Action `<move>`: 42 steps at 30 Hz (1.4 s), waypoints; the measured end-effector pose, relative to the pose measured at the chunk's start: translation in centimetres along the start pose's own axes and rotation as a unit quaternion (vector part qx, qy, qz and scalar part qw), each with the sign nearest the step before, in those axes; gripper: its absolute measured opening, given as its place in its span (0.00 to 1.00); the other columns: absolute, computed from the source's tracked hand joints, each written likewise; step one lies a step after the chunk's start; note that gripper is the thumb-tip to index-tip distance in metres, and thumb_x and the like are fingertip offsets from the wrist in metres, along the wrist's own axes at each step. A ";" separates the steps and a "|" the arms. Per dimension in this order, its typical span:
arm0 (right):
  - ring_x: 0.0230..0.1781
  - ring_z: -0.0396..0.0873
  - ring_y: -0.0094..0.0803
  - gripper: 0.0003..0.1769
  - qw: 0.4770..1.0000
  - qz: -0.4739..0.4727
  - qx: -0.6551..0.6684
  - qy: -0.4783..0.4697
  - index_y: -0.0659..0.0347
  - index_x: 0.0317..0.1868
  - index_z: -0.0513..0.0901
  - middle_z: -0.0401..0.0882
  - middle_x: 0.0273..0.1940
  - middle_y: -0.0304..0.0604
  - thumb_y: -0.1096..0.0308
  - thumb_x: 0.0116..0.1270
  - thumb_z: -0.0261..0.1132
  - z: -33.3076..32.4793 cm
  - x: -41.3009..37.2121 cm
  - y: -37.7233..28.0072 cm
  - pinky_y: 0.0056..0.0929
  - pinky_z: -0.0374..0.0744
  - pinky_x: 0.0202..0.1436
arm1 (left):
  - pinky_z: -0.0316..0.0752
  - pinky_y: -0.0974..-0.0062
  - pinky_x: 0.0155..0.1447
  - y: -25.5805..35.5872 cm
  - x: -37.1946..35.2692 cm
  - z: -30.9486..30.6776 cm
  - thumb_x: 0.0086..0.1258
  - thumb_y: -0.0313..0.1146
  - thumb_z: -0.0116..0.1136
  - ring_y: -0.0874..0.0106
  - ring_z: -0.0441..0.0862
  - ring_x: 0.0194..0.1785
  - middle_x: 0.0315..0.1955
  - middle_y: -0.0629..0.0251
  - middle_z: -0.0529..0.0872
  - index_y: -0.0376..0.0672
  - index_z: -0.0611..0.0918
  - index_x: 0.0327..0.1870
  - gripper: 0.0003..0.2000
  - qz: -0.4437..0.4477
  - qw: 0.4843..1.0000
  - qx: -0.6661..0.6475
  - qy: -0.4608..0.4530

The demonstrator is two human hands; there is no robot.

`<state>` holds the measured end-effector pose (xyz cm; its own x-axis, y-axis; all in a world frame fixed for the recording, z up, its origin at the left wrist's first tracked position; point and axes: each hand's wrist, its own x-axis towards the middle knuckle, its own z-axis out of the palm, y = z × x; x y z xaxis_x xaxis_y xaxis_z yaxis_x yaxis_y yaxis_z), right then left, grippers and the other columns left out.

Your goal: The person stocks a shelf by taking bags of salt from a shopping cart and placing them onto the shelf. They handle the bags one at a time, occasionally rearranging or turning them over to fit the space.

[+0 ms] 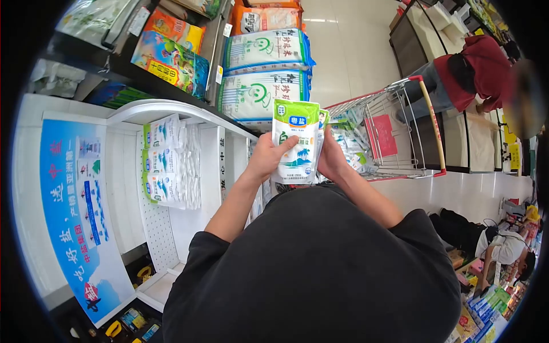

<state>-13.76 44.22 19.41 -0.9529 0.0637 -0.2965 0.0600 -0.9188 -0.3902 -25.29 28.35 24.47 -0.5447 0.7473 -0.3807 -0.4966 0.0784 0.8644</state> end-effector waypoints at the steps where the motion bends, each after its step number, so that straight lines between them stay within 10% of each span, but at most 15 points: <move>1: 0.79 0.69 0.49 0.37 1.000 -0.004 -0.009 0.000 0.59 0.83 0.59 0.67 0.80 0.52 0.41 0.88 0.40 -1.3 0.1 1.0 0.54 0.67 0.83 | 0.86 0.72 0.53 0.1 -0.4 0.3 0.78 0.29 0.68 0.72 0.91 0.50 0.51 0.58 0.92 0.32 0.85 0.60 0.15 0.009 1.000 0.016 0.008; 8: 0.71 0.78 0.49 0.32 0.999 0.018 -0.023 0.018 0.60 0.78 0.68 0.77 0.72 0.51 0.55 0.81 0.63 -3.8 -0.7 3.2 0.55 0.75 0.77 | 0.81 0.72 0.59 0.4 -3.0 -0.1 0.72 0.31 0.74 0.74 0.88 0.50 0.52 0.59 0.90 0.31 0.81 0.64 0.23 0.306 0.901 0.285 0.119; 10: 0.68 0.81 0.48 0.28 0.998 0.007 -0.020 0.060 0.62 0.76 0.70 0.80 0.69 0.51 0.65 0.80 0.65 -4.7 -0.3 3.4 0.52 0.79 0.74 | 0.82 0.73 0.57 3.7 -6.2 -0.6 0.74 0.31 0.72 0.76 0.88 0.49 0.50 0.59 0.91 0.32 0.83 0.62 0.20 0.181 0.955 0.212 0.100; 14: 0.66 0.83 0.47 0.25 0.992 0.006 -0.012 0.123 0.62 0.75 0.71 0.80 0.68 0.51 0.65 0.82 0.62 -6.5 -0.7 2.9 0.50 0.81 0.72 | 0.86 0.69 0.54 5.1 -9.7 -5.5 0.78 0.31 0.67 0.73 0.90 0.48 0.49 0.58 0.92 0.32 0.83 0.62 0.17 0.201 0.955 0.017 0.219; 25: 0.72 0.77 0.51 0.26 0.989 0.041 -0.017 0.141 0.65 0.76 0.68 0.76 0.72 0.53 0.65 0.85 0.58 -5.9 -1.4 2.0 0.56 0.75 0.77 | 0.88 0.56 0.59 8.6 -9.8 -29.2 0.82 0.28 0.57 0.57 0.88 0.58 0.62 0.47 0.84 0.26 0.75 0.65 0.17 0.316 0.779 -0.251 0.480; 28: 0.71 0.77 0.51 0.25 0.988 0.045 -0.033 0.145 0.65 0.76 0.68 0.76 0.71 0.54 0.65 0.85 0.58 -5.5 -1.5 2.1 0.55 0.76 0.76 | 0.88 0.62 0.55 10.4 -10.6 -28.4 0.80 0.34 0.62 0.60 0.89 0.56 0.54 0.48 0.88 0.23 0.80 0.57 0.18 0.226 0.866 -0.080 0.438; 29: 0.70 0.78 0.50 0.26 0.989 0.042 -0.033 0.136 0.64 0.76 0.69 0.77 0.71 0.53 0.64 0.85 0.58 -6.0 -1.4 2.2 0.55 0.77 0.76 | 0.88 0.64 0.54 12.4 -12.7 -26.8 0.77 0.39 0.66 0.61 0.91 0.54 0.49 0.47 0.90 0.25 0.83 0.54 0.20 0.077 0.860 0.132 0.487; 30: 0.70 0.78 0.50 0.26 0.989 0.041 -0.033 0.135 0.64 0.76 0.69 0.77 0.71 0.53 0.64 0.85 0.58 -5.9 -1.4 2.2 0.55 0.77 0.76 | 0.88 0.66 0.53 13.4 -14.0 -26.1 0.74 0.43 0.71 0.62 0.92 0.51 0.44 0.47 0.92 0.27 0.86 0.52 0.22 -0.078 0.793 0.337 0.501; 32: 0.70 0.78 0.49 0.26 0.990 0.019 -0.042 0.134 0.62 0.76 0.69 0.78 0.71 0.52 0.64 0.84 0.59 -5.6 -2.0 2.2 0.55 0.77 0.76 | 0.87 0.68 0.50 12.2 -14.3 -26.3 0.67 0.51 0.74 0.63 0.94 0.46 0.36 0.48 0.93 0.31 0.90 0.45 0.25 -0.038 0.698 0.433 0.568; 35: 0.65 0.83 0.45 0.25 0.992 0.011 -0.039 0.121 0.64 0.73 0.74 0.83 0.66 0.51 0.60 0.84 0.62 -5.6 -2.0 2.5 0.52 0.82 0.72 | 0.82 0.59 0.64 11.3 -12.6 -26.4 0.67 0.59 0.71 0.57 0.88 0.62 0.52 0.37 0.90 0.33 0.87 0.59 0.34 0.048 0.611 0.541 0.576; 37: 0.66 0.83 0.45 0.25 0.992 0.014 -0.036 0.123 0.64 0.73 0.74 0.82 0.67 0.51 0.60 0.84 0.62 -5.5 -2.1 2.7 0.52 0.82 0.72 | 0.64 0.47 0.80 8.8 -9.6 -28.2 0.67 0.71 0.63 0.47 0.68 0.81 0.73 0.29 0.72 0.36 0.74 0.76 0.48 0.097 0.562 0.643 0.511; 42: 0.67 0.82 0.46 0.26 0.991 0.015 -0.045 0.122 0.64 0.74 0.73 0.81 0.68 0.51 0.60 0.84 0.62 -5.1 -1.4 3.1 0.53 0.81 0.73 | 0.43 0.35 0.84 7.2 -6.2 -28.3 0.62 0.83 0.52 0.35 0.41 0.87 0.84 0.32 0.49 0.38 0.55 0.86 0.63 -0.018 0.634 0.610 0.475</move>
<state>-10.71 43.23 14.19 -0.8506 0.1394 -0.5070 0.1242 -0.8837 -0.4513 -44.63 5.63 23.72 -0.9969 0.0420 0.0668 0.0569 0.9693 0.2394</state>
